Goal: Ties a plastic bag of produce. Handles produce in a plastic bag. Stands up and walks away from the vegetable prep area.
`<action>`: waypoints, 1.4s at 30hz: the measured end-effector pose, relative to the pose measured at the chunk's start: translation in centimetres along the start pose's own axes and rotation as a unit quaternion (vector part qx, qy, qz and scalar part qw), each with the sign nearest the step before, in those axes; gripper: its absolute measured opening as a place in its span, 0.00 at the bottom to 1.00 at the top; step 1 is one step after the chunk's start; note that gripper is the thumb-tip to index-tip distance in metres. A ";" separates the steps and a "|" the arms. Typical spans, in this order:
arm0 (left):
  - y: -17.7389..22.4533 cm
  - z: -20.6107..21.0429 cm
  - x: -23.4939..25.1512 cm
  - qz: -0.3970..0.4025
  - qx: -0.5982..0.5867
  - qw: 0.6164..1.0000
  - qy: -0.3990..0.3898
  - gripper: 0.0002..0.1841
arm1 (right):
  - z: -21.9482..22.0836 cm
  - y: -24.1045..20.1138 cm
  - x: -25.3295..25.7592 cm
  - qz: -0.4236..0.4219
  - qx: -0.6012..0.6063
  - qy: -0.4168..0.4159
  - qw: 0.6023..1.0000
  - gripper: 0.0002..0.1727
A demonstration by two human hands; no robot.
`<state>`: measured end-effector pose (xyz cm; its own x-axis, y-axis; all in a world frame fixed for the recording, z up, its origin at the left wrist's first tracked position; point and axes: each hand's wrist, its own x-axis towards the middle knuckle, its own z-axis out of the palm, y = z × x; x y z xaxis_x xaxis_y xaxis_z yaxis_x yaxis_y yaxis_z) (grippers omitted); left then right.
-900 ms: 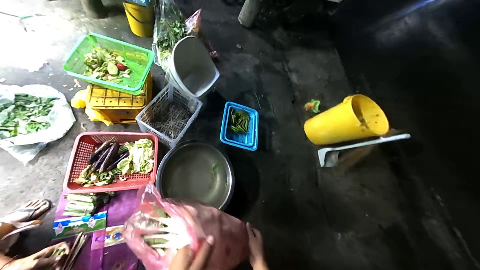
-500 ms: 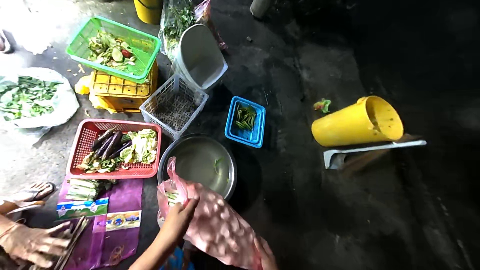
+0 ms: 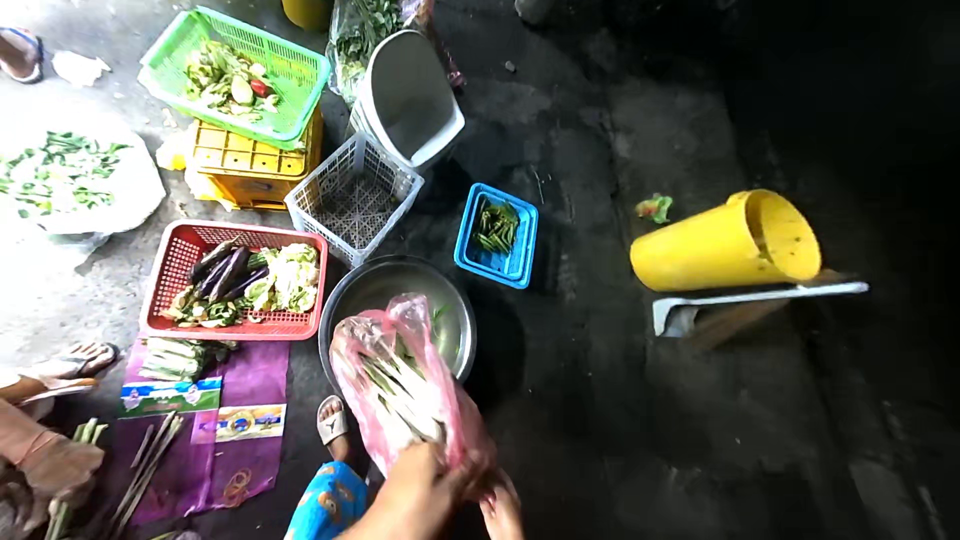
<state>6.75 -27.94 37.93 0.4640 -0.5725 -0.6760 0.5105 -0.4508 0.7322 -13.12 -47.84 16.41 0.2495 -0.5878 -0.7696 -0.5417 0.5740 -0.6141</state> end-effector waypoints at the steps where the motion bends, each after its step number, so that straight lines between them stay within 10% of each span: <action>1: 0.3 0.7 -0.3 0.012 0.014 1.000 -0.013 0.25 | 0.3 0.0 0.1 0.006 -0.037 0.000 0.999 0.14; 6: 1.3 1.7 -0.8 0.046 -0.017 0.999 0.014 0.23 | 0.1 -0.9 0.2 -0.120 -0.428 -0.043 0.895 0.16; 16: -1.9 -6.5 3.9 -0.019 0.105 0.974 0.202 0.27 | -2.9 -4.1 -3.8 -0.326 -0.536 -0.142 0.765 0.14; 29: -16.5 -10.7 17.9 -0.134 0.180 0.960 0.166 0.24 | 3.9 -1.1 -3.2 -0.387 -0.439 -0.163 0.794 0.09; 35: -18.2 -8.7 16.3 -0.078 0.141 0.976 0.147 0.22 | 6.2 -2.1 -4.4 -0.368 -0.414 -0.180 0.813 0.10; 42: -14.9 3.3 4.4 -0.102 0.290 0.952 0.000 0.20 | 7.3 -0.9 -4.9 -0.362 -0.420 -0.178 0.813 0.10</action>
<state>-1.14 -26.02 24.32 0.3980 -0.4336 -0.8084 0.1039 -0.8543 0.5093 -7.98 -41.28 19.40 0.8824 -0.3099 -0.3539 -0.4693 -0.5284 -0.7075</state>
